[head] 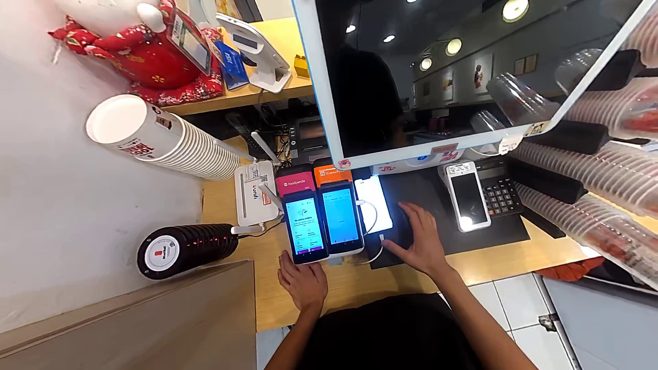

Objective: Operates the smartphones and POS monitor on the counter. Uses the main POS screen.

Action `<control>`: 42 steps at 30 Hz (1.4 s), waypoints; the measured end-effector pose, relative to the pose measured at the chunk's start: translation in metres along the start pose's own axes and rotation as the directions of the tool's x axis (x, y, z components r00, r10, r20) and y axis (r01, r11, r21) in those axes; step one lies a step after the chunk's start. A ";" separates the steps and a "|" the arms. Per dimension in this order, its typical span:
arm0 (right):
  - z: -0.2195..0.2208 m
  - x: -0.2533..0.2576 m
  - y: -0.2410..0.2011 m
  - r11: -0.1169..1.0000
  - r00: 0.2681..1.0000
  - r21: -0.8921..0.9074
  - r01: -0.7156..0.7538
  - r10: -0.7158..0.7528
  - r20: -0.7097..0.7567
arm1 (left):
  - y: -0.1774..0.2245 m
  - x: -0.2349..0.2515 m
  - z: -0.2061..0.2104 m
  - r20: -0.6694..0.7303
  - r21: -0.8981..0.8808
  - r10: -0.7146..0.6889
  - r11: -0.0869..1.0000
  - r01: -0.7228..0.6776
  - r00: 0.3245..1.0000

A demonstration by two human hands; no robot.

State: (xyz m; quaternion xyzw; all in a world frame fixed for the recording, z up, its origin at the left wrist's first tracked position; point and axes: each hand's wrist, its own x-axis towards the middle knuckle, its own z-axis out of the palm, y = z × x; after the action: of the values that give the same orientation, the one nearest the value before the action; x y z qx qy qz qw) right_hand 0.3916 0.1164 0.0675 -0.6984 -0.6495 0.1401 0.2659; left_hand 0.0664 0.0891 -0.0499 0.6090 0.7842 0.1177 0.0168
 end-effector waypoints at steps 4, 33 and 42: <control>0.005 0.007 -0.012 0.999 1.000 -0.040 -0.006 0.007 0.024 | 0.000 0.001 0.000 0.001 0.003 -0.009 1.000 0.009 1.000; 0.008 -0.022 -0.047 0.958 0.998 -0.279 -0.061 0.061 -0.010 | 0.002 0.001 -0.003 -0.004 0.035 -0.003 0.999 0.003 1.000; -0.002 -0.043 -0.058 0.962 0.982 -0.259 -0.084 0.124 0.141 | 0.002 0.002 -0.005 -0.004 0.018 0.002 1.000 -0.002 1.000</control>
State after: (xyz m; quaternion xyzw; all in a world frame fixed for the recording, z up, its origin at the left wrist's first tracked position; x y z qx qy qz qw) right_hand 0.3391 0.0751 0.0950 -0.7466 -0.6433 0.1244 0.1156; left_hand 0.0675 0.0904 -0.0444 0.6096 0.7847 0.1119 0.0096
